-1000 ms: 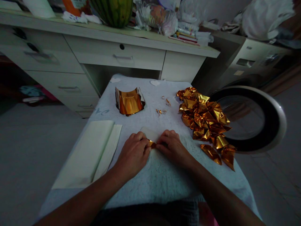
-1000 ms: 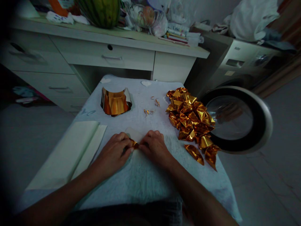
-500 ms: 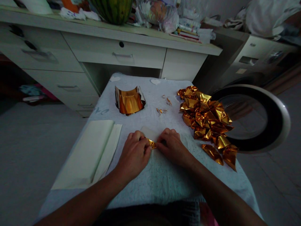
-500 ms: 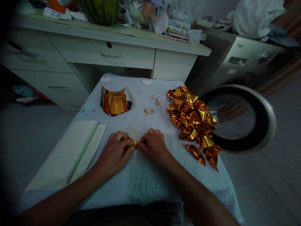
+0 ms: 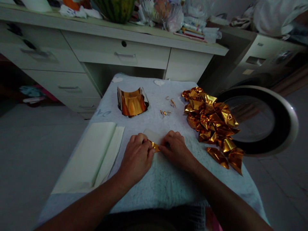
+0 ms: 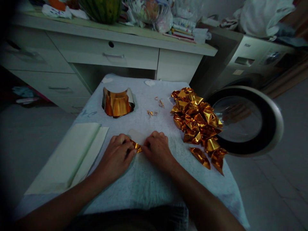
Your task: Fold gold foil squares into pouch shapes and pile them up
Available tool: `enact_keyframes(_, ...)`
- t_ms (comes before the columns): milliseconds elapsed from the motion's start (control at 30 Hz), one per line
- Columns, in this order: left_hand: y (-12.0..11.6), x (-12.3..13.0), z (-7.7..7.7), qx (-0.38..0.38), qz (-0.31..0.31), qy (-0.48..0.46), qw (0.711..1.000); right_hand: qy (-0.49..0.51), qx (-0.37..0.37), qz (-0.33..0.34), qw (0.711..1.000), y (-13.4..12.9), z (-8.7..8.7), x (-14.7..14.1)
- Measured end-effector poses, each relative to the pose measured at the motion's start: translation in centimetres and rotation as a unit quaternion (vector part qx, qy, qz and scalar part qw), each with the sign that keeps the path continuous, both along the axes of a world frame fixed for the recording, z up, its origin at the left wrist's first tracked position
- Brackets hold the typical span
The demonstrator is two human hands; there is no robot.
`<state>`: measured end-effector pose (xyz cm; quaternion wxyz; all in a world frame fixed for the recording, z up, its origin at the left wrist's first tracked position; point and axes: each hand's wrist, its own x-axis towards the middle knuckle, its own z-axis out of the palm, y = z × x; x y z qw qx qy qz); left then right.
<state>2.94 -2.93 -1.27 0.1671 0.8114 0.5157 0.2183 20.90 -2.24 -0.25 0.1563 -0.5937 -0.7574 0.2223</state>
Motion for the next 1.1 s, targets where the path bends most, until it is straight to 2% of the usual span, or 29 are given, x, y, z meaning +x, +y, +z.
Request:
enact_keyframes(433,-0.04,-0.18,-0.19,-0.015,0.008,-0.021,1.000,-0.002,-0.007,-0.005,1.000,0.16,-0.05,0.02)
enact_keyframes(800,0.17,-0.98,-0.32,-0.032,-0.035,-0.081,0.996,-0.005,0.013,-0.012,1.000,-0.07,-0.51,0.05)
enact_keyframes(1100,0.32,-0.81,-0.19,-0.040,-0.027,-0.068,0.997,-0.012,0.015,-0.016,1.000,-0.10,-0.58,0.09)
